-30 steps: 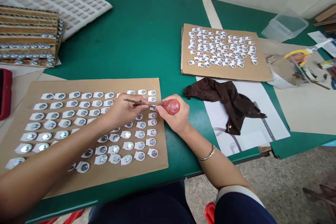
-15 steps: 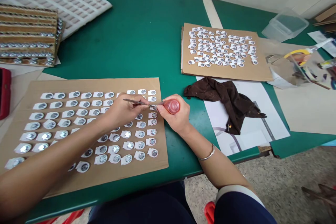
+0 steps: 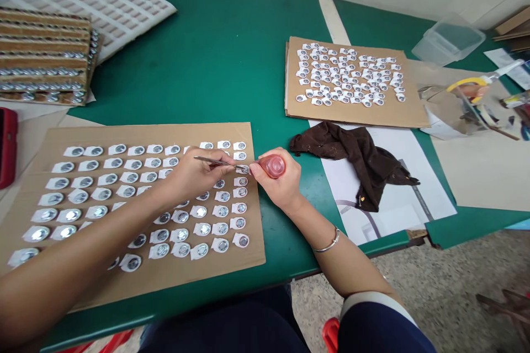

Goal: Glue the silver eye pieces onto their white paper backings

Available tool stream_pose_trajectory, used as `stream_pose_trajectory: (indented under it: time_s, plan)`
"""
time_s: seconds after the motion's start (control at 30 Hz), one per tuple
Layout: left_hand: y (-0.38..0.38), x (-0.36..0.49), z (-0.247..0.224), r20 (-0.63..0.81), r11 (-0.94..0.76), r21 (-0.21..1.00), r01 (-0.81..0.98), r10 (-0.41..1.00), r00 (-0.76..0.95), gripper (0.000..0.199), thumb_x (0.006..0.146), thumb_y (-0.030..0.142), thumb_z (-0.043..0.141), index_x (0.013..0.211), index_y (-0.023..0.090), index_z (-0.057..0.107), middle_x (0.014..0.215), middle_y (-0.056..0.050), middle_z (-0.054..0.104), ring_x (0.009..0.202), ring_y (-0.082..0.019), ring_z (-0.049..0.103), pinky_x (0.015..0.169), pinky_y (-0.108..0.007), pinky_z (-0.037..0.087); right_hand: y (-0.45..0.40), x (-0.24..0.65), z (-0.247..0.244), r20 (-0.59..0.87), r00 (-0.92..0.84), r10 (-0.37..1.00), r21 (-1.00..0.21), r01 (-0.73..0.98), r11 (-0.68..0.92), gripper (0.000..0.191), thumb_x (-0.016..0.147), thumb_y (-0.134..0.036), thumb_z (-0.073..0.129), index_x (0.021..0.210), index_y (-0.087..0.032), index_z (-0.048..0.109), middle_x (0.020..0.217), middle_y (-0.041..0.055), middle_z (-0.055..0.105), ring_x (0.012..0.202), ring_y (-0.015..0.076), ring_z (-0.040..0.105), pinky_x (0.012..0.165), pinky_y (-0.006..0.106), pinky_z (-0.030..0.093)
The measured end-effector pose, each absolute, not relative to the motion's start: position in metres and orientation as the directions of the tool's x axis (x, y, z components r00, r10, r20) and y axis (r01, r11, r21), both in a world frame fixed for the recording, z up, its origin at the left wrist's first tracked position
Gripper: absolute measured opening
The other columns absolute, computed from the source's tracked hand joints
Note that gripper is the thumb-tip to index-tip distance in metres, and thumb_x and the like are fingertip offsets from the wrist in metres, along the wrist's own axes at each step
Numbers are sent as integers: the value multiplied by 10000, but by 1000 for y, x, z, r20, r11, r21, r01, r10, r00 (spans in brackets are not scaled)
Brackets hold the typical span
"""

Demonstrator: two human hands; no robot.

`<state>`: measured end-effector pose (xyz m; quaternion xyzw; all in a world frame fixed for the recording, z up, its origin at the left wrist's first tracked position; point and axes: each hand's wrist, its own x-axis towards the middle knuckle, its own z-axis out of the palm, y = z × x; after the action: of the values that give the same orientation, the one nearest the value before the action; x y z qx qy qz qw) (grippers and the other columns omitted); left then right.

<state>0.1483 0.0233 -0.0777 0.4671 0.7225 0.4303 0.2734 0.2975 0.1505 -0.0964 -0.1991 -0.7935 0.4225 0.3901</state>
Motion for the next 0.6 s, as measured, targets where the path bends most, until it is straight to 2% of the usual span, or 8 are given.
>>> stream_pose_trajectory:
  time_s: [0.6]
  plan:
    - [23, 149, -78, 5, 208, 867, 453, 905, -426, 127, 784, 236, 568, 763, 159, 668, 726, -33, 649, 570, -103, 506, 527, -252, 402, 152, 299, -97, 447, -622, 643, -828, -16, 560, 216, 702, -264, 700, 845, -203, 550, 808, 18, 629, 733, 158, 605, 683, 326, 489]
